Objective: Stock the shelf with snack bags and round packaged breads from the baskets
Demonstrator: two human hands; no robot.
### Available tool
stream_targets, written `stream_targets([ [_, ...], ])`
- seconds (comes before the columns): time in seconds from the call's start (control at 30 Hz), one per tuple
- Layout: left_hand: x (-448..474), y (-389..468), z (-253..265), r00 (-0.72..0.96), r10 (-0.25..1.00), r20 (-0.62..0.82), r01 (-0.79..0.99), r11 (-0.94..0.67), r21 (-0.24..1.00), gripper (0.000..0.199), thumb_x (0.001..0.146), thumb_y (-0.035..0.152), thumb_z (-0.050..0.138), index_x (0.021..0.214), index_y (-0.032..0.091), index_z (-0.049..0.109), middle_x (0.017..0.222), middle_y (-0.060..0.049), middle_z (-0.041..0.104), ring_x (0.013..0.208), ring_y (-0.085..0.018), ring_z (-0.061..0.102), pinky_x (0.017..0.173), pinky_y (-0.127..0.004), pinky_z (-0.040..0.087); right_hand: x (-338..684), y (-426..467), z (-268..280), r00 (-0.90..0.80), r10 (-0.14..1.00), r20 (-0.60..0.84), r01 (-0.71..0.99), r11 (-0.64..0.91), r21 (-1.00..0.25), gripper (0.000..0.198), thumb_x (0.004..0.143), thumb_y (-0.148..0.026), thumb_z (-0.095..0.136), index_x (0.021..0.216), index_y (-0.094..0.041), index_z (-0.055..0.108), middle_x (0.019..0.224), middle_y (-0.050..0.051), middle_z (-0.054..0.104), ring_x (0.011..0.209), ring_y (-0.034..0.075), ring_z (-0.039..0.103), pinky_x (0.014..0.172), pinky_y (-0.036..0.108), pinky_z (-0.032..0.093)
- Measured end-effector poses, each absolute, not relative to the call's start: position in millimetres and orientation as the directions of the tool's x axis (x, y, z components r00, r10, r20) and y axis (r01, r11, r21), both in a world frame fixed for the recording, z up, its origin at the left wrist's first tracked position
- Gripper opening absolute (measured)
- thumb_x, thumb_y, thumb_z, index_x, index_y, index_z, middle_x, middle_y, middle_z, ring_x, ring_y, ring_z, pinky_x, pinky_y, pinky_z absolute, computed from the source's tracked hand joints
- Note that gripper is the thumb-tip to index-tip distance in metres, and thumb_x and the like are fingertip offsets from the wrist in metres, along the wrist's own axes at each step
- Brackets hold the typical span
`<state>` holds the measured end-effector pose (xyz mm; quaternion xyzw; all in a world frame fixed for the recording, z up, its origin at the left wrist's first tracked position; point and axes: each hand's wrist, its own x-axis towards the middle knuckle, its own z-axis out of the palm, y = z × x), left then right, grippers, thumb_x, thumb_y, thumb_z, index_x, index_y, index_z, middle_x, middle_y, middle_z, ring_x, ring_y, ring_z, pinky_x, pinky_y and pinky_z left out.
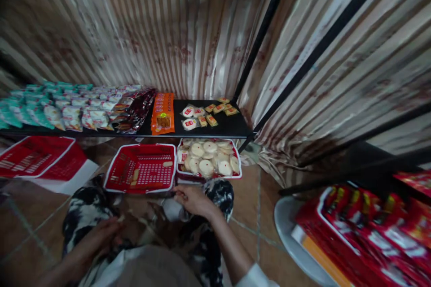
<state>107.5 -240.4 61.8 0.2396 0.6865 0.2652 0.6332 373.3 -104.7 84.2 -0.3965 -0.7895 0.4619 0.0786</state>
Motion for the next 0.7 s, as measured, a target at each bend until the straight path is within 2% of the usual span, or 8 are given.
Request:
stream_targets([
  [0.13, 104, -257, 64, 0.07, 0.72, -0.691, 0.211, 0.666, 0.715, 0.049, 0.067, 0.063, 0.058, 0.078, 0.015, 0.057, 0.069, -0.001, 0.06, 0.061, -0.012, 0.053, 0.049, -0.02, 0.035, 373, -145, 64, -0.73, 0.617, -0.294, 0.54, 0.258, -0.801, 0.026, 0.081, -0.021, 0.046, 0.095, -0.018, 0.068, 0.085, 0.003, 0.07, 0.075, 0.016, 0.061, 0.065, 0.022, 0.042],
  [0.2, 111, -256, 58, 0.047, 0.763, -0.644, 0.406, 0.575, 0.71, 0.039, 0.073, 0.055, 0.055, 0.076, 0.016, 0.057, 0.071, -0.001, 0.061, 0.067, -0.014, 0.055, 0.057, -0.022, 0.04, 369, -162, 53, -0.76, 0.577, -0.298, 0.533, 0.292, -0.794, 0.024, 0.079, -0.021, 0.049, 0.093, -0.019, 0.068, 0.087, 0.003, 0.07, 0.077, 0.016, 0.061, 0.067, 0.022, 0.041],
  [0.3, 128, -254, 45, 0.016, 0.842, -0.539, 0.681, 0.386, 0.623, 0.026, 0.083, 0.038, 0.044, 0.078, 0.016, 0.058, 0.076, -0.004, 0.064, 0.075, -0.016, 0.059, 0.068, -0.024, 0.042, 360, -176, 44, -0.743, 0.595, -0.307, 0.555, 0.293, -0.778, 0.025, 0.082, -0.024, 0.046, 0.094, -0.02, 0.068, 0.09, 0.003, 0.071, 0.079, 0.015, 0.062, 0.069, 0.022, 0.041],
  [0.37, 140, -259, 39, 0.044, 0.847, -0.53, 0.776, 0.305, 0.552, 0.025, 0.086, 0.03, 0.038, 0.087, 0.017, 0.059, 0.084, -0.006, 0.067, 0.079, -0.017, 0.062, 0.072, -0.024, 0.043, 356, -181, 42, -0.725, 0.625, -0.288, 0.556, 0.286, -0.78, 0.026, 0.084, -0.025, 0.044, 0.095, -0.02, 0.068, 0.092, 0.003, 0.071, 0.081, 0.015, 0.062, 0.071, 0.021, 0.041],
  [0.53, 155, -288, 43, 0.019, 0.826, -0.563, 0.892, 0.24, 0.382, 0.033, 0.085, 0.025, 0.039, 0.111, 0.019, 0.058, 0.111, -0.011, 0.065, 0.103, -0.022, 0.061, 0.086, -0.029, 0.043, 362, -190, 54, -0.723, 0.642, -0.257, 0.56, 0.326, -0.762, 0.025, 0.086, -0.025, 0.044, 0.096, -0.02, 0.067, 0.092, 0.003, 0.07, 0.083, 0.015, 0.062, 0.072, 0.021, 0.04],
  [0.6, 159, -300, 46, -0.005, 0.814, -0.581, 0.886, 0.273, 0.375, 0.036, 0.086, 0.023, 0.039, 0.116, 0.019, 0.056, 0.118, -0.011, 0.062, 0.108, -0.021, 0.059, 0.09, -0.029, 0.042, 371, -195, 61, -0.737, 0.626, -0.253, 0.556, 0.351, -0.754, 0.026, 0.088, -0.025, 0.042, 0.093, -0.019, 0.067, 0.088, 0.003, 0.07, 0.08, 0.014, 0.062, 0.07, 0.021, 0.04],
  [0.7, 173, -317, 47, -0.007, 0.818, -0.576, 0.839, 0.318, 0.441, 0.034, 0.086, 0.022, 0.038, 0.115, 0.019, 0.057, 0.119, -0.009, 0.063, 0.11, -0.02, 0.058, 0.091, -0.028, 0.041, 386, -203, 68, -0.763, 0.588, -0.268, 0.547, 0.368, -0.752, 0.027, 0.088, -0.023, 0.041, 0.088, -0.018, 0.067, 0.082, 0.003, 0.07, 0.073, 0.013, 0.061, 0.065, 0.02, 0.039],
])
